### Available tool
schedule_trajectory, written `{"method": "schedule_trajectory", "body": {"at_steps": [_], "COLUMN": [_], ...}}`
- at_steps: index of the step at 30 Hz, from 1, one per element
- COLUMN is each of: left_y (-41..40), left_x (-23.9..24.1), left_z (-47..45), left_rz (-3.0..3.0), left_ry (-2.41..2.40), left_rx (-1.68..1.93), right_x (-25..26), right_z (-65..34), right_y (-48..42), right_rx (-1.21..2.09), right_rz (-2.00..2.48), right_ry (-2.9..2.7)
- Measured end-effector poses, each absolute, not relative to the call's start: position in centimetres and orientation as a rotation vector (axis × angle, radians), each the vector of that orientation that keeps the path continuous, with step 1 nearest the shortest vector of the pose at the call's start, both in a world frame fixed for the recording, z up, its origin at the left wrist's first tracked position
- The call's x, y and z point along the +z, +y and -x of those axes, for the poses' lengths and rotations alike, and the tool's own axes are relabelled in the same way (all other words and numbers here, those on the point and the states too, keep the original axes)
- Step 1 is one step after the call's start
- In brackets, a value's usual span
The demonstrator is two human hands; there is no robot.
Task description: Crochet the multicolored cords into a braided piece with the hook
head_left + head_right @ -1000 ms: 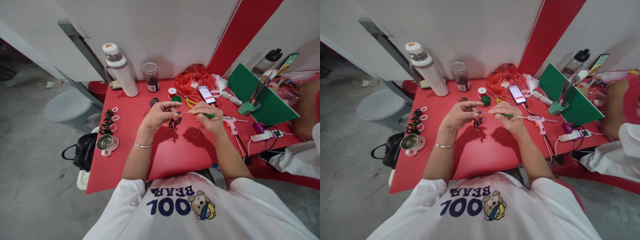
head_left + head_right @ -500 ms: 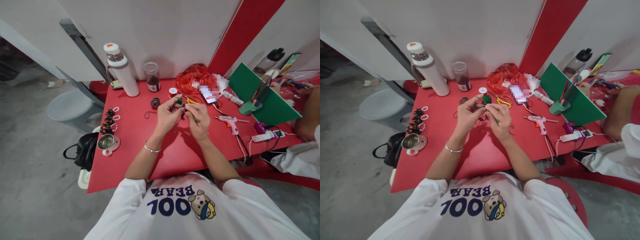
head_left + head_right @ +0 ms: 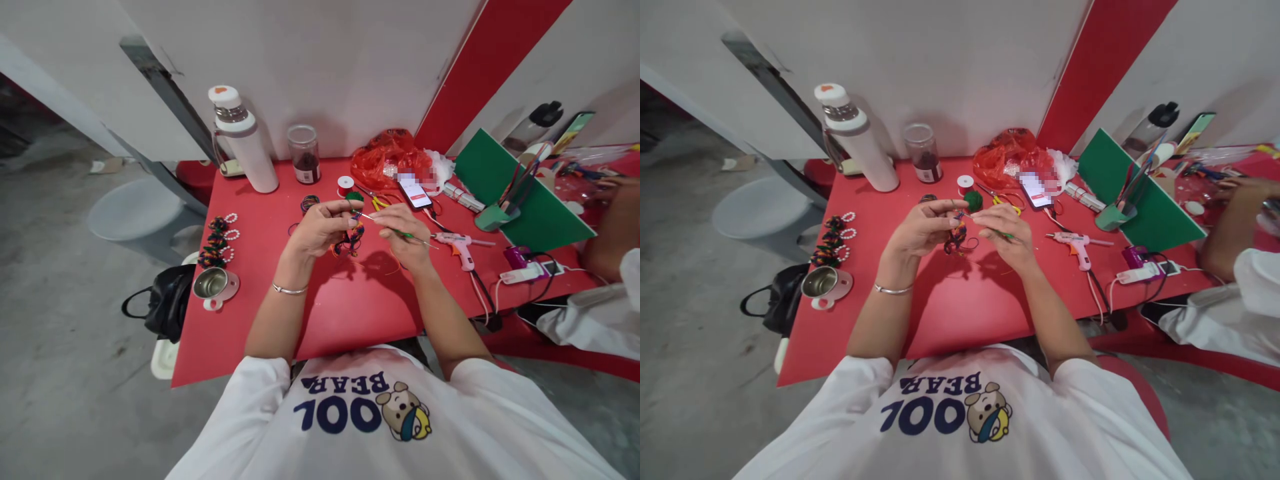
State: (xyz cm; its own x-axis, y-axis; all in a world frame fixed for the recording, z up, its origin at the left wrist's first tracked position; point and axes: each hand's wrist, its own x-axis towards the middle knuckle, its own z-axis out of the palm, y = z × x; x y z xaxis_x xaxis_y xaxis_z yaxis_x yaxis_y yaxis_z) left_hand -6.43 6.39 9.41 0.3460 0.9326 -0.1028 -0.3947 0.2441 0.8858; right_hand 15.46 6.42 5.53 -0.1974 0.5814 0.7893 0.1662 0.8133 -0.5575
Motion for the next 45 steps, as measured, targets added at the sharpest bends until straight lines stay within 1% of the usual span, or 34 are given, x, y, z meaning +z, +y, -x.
{"method": "schedule_trajectory", "body": {"at_steps": [9, 13, 16, 18, 20, 22, 26, 28, 30, 32, 35, 38, 41, 45], "left_y": [6.4, 6.6, 6.7, 6.6, 6.5, 6.4, 6.5, 6.5, 6.4, 6.3, 6.2, 6.1, 6.1, 6.1], "left_x": [9.4, 9.1, 8.8, 8.7, 8.6, 8.4, 8.1, 8.1, 8.2, 8.4, 8.9, 9.3, 9.3, 9.2], "left_z": [6.7, 7.3, 7.2, 6.7, 5.8, 4.8, 3.6, 3.5, 3.7, 4.2, 5.4, 6.3, 6.5, 6.3], "left_rz": [-0.894, -0.889, -0.898, -0.909, -0.940, -0.992, -1.055, -1.036, -0.993, -0.954, -0.947, -0.995, -1.043, -1.077], "left_ry": [0.755, 0.772, 0.760, 0.745, 0.749, 0.779, 0.896, 0.914, 0.865, 0.792, 0.727, 0.722, 0.754, 0.786], "left_rx": [1.014, 0.957, 0.927, 0.997, 1.131, 1.277, 1.479, 1.502, 1.457, 1.341, 1.185, 1.151, 1.183, 1.241], "right_x": [6.6, 7.3, 6.9, 6.1, 5.5, 5.2, 5.7, 5.7, 5.5, 5.1, 4.7, 5.0, 6.0, 7.4], "right_z": [-16.0, -16.8, -16.7, -15.9, -14.8, -13.5, -12.1, -11.7, -11.4, -11.2, -11.4, -12.5, -14.0, -15.7], "right_y": [6.3, 6.5, 7.1, 7.4, 7.5, 7.4, 7.0, 6.8, 7.0, 7.4, 8.6, 9.6, 10.3, 10.7], "right_rx": [0.443, 0.555, 0.694, 0.822, 0.882, 0.777, 0.311, 0.129, 0.053, 0.157, 0.586, 0.949, 1.131, 1.230], "right_rz": [0.554, 0.591, 0.591, 0.567, 0.584, 0.667, 0.790, 0.818, 0.817, 0.749, 0.566, 0.489, 0.522, 0.538], "right_ry": [-1.792, -1.793, -1.726, -1.624, -1.529, -1.524, -1.687, -1.709, -1.668, -1.601, -1.488, -1.450, -1.513, -1.613]}}
